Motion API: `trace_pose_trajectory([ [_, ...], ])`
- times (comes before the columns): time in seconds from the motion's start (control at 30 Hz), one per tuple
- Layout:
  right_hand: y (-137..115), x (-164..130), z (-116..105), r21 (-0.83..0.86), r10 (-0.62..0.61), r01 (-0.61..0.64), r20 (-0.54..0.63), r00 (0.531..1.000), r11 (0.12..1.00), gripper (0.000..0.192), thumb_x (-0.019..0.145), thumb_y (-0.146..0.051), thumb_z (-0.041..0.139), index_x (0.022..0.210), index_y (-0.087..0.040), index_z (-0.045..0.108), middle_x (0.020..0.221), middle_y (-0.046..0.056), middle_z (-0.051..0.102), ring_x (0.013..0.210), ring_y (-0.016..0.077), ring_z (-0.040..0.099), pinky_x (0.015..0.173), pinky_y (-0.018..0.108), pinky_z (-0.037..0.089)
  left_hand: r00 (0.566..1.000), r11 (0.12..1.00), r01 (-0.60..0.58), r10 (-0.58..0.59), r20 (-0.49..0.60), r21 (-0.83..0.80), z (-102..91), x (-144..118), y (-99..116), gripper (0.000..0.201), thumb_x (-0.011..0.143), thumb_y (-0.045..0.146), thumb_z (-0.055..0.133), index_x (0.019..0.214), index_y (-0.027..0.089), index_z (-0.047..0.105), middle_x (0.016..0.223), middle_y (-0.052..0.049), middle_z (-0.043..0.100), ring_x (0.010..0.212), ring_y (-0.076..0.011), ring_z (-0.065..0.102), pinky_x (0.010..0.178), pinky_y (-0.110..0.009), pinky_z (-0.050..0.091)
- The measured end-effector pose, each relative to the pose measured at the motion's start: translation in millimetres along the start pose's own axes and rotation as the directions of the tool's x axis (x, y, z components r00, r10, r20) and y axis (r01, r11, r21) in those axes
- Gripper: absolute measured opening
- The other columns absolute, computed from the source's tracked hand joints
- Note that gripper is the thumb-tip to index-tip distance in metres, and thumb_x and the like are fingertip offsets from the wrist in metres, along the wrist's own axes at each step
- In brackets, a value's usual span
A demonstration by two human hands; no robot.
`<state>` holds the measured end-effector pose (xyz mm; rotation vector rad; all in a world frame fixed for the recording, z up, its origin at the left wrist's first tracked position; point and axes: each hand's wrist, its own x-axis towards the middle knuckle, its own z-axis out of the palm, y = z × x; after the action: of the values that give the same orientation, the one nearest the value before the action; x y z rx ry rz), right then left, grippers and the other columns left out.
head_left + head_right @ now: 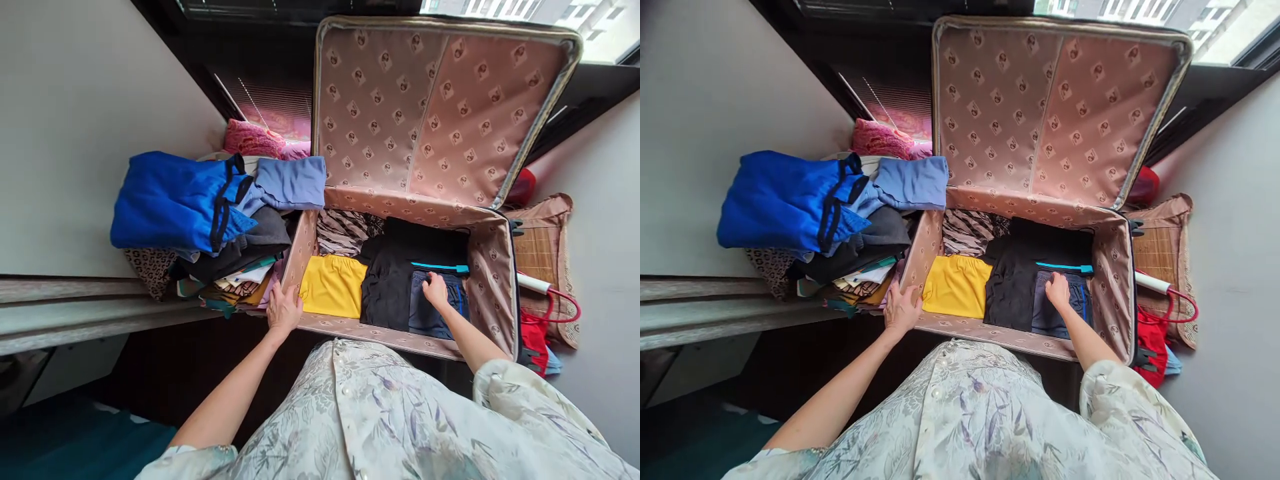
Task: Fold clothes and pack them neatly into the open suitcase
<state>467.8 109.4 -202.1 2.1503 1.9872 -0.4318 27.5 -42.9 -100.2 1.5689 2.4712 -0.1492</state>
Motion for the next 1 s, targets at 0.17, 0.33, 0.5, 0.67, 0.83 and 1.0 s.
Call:
trace_pose_trajectory([
  [0.17, 6.5, 22.2, 13.7, 0.087, -0.007, 0.008, -0.006, 1.000, 0.996, 0.049, 0.101, -0.037, 0.049, 0.144, -0.013, 0.053, 0.135, 0.019, 0.060, 0.127, 0.0299, 0.056, 0.101, 0.043, 0.049, 1.000, 1.000, 0.002, -0.002, -0.009, 0.009, 1.4, 0.9, 1.0, 0.035, 0.091, 0.031, 0.063, 0.124, 0.022, 0.072, 0.146, -0.020, 0.039, 0.129, -0.0376, 0.052, 0.097, -0.047, 0.052],
  [0.33, -35.8, 24.6, 28.9, 0.077, -0.310, 0.312, -0.027, 0.950, 0.947, 0.066, 0.094, -0.047, 0.058, 0.152, -0.018, 0.044, 0.148, 0.020, 0.051, 0.135, 0.0343, 0.044, 0.107, 0.046, 0.039, 0.999, 0.999, 0.038, -0.038, 0.016, 0.018, -0.4, 1.7, 4.6, 0.037, 0.090, 0.032, 0.063, 0.125, 0.023, 0.071, 0.140, -0.019, 0.043, 0.126, -0.0373, 0.053, 0.094, -0.046, 0.053],
  [0.5, -79.2, 17.4, 42.1, 0.038, -0.378, 0.378, 0.014, 0.926, 0.925, 0.096, 0.085, -0.058, 0.071, 0.161, -0.019, 0.027, 0.156, 0.023, 0.040, 0.141, 0.0360, 0.037, 0.109, 0.048, 0.032, 0.999, 0.999, 0.040, -0.041, 0.009, 0.036, -1.4, 1.1, 6.4, 0.036, 0.090, 0.032, 0.063, 0.124, 0.022, 0.071, 0.141, -0.019, 0.043, 0.128, -0.0367, 0.052, 0.099, -0.046, 0.051],
  [0.67, -91.0, 32.0, 35.2, 0.037, -0.366, 0.364, 0.057, 0.929, 0.931, 0.102, 0.080, -0.063, 0.074, 0.160, -0.019, 0.028, 0.161, 0.025, 0.032, 0.141, 0.0381, 0.035, 0.107, 0.049, 0.033, 0.999, 0.999, 0.042, -0.042, -0.003, 0.033, 0.1, 0.7, 7.5, 0.036, 0.090, 0.031, 0.062, 0.123, 0.023, 0.071, 0.143, -0.018, 0.044, 0.129, -0.0354, 0.052, 0.100, -0.045, 0.051],
  [0.83, -94.0, 44.5, 26.8, -0.026, -0.416, 0.422, 0.134, 0.900, 0.906, 0.101, 0.077, -0.054, 0.080, 0.159, -0.022, 0.030, 0.160, 0.024, 0.031, 0.140, 0.0377, 0.037, 0.108, 0.050, 0.033, 0.999, 0.996, 0.043, -0.042, -0.014, 0.077, -5.9, -1.8, 9.3, 0.050, 0.088, 0.030, 0.064, 0.138, 0.023, 0.063, 0.160, -0.018, 0.033, 0.141, -0.0383, 0.042, 0.107, -0.050, 0.045],
  [1.0, -102.5, 45.0, 34.3, -0.052, -0.385, 0.401, 0.197, 0.902, 0.914, 0.106, 0.078, -0.054, 0.078, 0.162, -0.020, 0.023, 0.165, 0.028, 0.021, 0.150, 0.0410, 0.025, 0.111, 0.055, 0.033, 0.995, 0.989, -0.081, 0.087, -0.044, 0.125, -4.4, -4.6, 26.9, 0.067, 0.086, 0.024, 0.065, 0.151, 0.020, 0.050, 0.171, -0.017, 0.018, 0.156, -0.0411, 0.014, 0.122, -0.061, 0.021],
])
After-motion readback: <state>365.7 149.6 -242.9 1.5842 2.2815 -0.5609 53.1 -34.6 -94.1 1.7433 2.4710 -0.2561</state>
